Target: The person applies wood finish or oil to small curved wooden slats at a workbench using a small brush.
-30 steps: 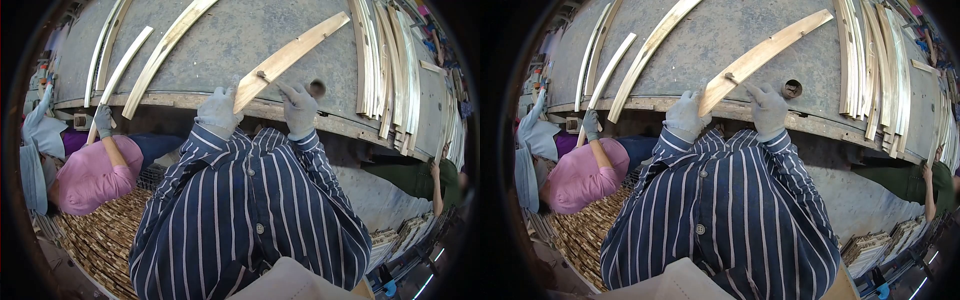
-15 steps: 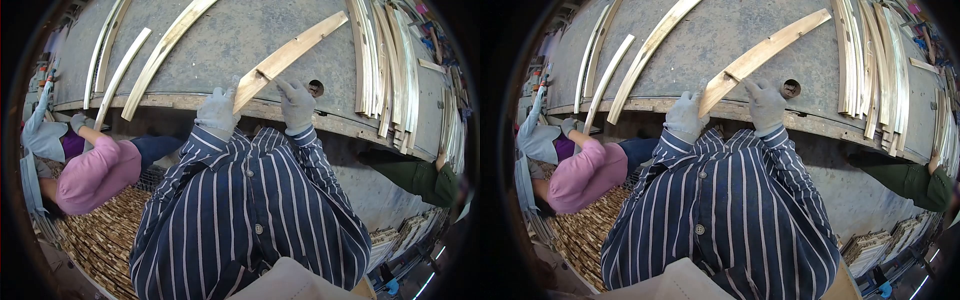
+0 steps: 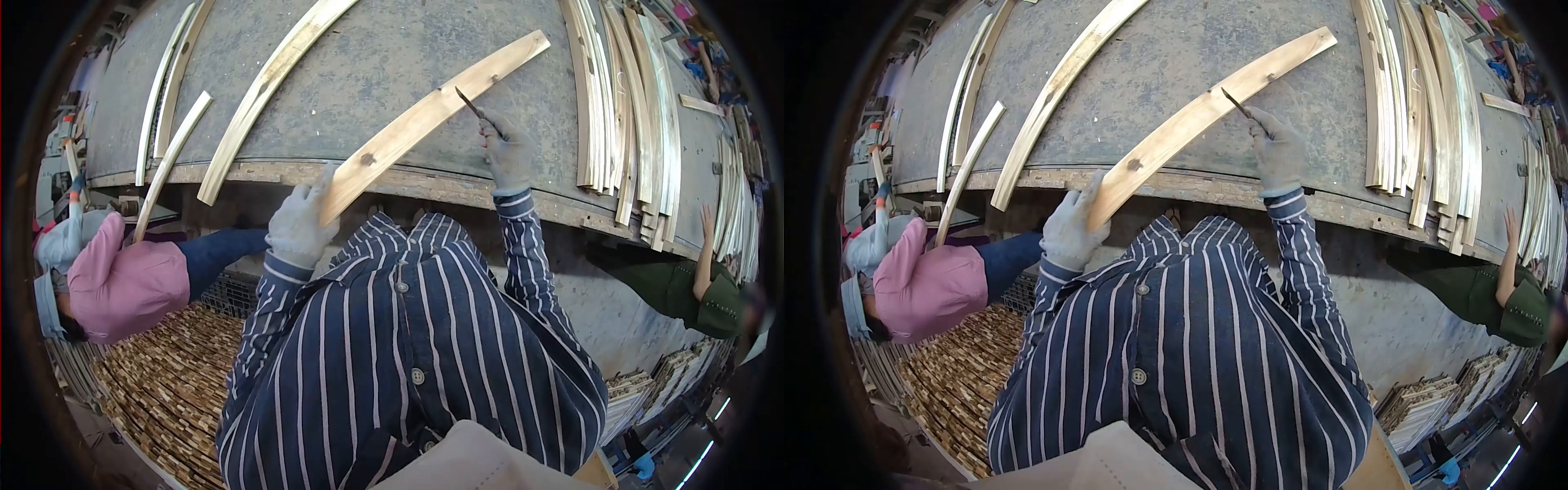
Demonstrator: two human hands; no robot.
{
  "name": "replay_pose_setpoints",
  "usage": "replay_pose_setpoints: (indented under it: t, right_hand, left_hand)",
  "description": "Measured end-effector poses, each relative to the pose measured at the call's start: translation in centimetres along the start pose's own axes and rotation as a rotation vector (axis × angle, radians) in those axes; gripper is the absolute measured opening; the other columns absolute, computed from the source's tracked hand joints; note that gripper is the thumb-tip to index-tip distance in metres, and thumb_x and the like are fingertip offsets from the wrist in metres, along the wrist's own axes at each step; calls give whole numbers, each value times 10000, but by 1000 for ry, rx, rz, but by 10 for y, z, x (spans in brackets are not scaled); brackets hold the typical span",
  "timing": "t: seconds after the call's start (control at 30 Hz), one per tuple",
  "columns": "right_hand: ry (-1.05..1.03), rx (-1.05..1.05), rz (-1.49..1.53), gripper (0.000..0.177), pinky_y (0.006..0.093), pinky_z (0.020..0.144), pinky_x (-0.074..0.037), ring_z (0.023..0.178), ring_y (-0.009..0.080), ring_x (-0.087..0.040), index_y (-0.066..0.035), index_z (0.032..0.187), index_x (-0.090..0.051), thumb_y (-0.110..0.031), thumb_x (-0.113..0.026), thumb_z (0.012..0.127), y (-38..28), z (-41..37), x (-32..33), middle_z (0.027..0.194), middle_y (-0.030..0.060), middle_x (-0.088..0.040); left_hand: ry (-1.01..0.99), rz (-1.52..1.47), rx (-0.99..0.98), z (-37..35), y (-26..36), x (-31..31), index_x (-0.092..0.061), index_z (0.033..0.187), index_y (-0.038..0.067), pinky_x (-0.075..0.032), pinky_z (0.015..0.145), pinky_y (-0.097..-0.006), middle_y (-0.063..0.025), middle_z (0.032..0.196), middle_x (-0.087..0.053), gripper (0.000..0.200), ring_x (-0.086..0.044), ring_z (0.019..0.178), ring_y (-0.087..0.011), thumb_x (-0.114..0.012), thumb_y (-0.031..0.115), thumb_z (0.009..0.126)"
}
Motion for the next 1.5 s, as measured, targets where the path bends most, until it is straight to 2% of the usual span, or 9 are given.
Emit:
replay_pose_setpoints:
  t: [0.1, 0.2, 0.37, 0.47, 0.67, 0.87, 1.0, 1.3, 1.5]
  right_hand:
    - [-38, 174, 37, 224, 193, 534, -448, 605, 38, -536, -65, 1125, -696, -85, -611, 919, -4, 4, -16, 802, 0, -651]
    - [-28, 174, 142, 240, 207, 565, -464, 631, 57, -560, -71, 1127, -697, -59, -627, 897, -8, 4, -23, 793, 16, -658]
    - [105, 520, -111, 313, 272, 603, -471, 680, 167, -609, -112, 1123, -703, -24, -664, 825, -35, -10, -36, 804, 93, -654]
    - [147, 495, -206, 380, 350, 625, -482, 726, 243, -620, -160, 1141, -695, -16, -645, 793, -31, -17, -47, 808, 87, -638]
    - [215, 627, -436, 392, 339, 597, -488, 693, 223, -605, -175, 1152, -687, -39, -670, 785, -44, -29, -55, 842, 65, -625]
    - [95, 417, -739, 275, 367, 612, -506, 742, 255, -637, -181, 1052, -699, -75, -616, 813, -31, -36, -63, 879, 47, -640]
    - [75, 447, -732, 323, 357, 584, -510, 704, 237, -632, -202, 1127, -671, -97, -575, 837, -36, -47, -45, 913, 18, -627]
    - [139, 400, -596, 273, 353, 636, -507, 785, 242, -642, -184, 1016, -704, -56, -601, 797, -55, -39, -13, 891, 27, -655]
    - [112, 491, -604, 256, 351, 618, -498, 772, 240, -641, -195, 990, -712, -73, -618, 786, -54, -32, -13, 889, 17, -658]
  left_hand:
    - [58, 140, 18, -12, -15, 0, -416, 1436, 269, -489, 691, -399, -70, 891, -521, 893, -564, 805, -281, -769, 132, 627]
    - [179, 329, 6, -19, -24, -6, -369, 1460, 305, -453, 704, -377, -39, 930, -503, 952, -530, 823, -242, -803, 193, 620]
    - [172, 317, 31, -17, -28, -9, -399, 1444, 300, -453, 734, -382, -34, 931, -506, 945, -529, 846, -243, -801, 163, 601]
    - [142, 258, 36, -16, -27, -6, -428, 1431, 273, -470, 740, -396, -49, 924, -515, 925, -543, 844, -262, -791, 127, 593]
    - [130, 192, -15, -15, -24, 2, -430, 1432, 242, -481, 705, -398, -62, 895, -513, 899, -550, 809, -272, -786, 160, 610]
    - [151, 152, -29, -17, -24, 1, -439, 1428, 231, -478, 686, -388, -62, 883, -514, 845, -549, 786, -265, -790, 274, 661]
    - [195, 165, -44, -16, -22, 2, -426, 1438, 215, -469, 686, -379, -56, 887, -515, 839, -542, 790, -256, -784, 345, 691]
    - [146, 134, -81, -12, -35, -19, -528, 1287, 83, -471, 725, -393, -83, 936, -584, 650, -551, 839, -283, -748, 289, 711]
    - [83, 157, -68, -9, -38, -19, -554, 1231, 83, -478, 746, -387, -79, 960, -618, 590, -558, 854, -284, -750, 254, 701]
Point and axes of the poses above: each hand's wrist, its own z-axis towards the middle knuckle, its own x-axis out of the back of the hand, y = z × x, the point moved 8 cm from there along z, towards the middle knuckle
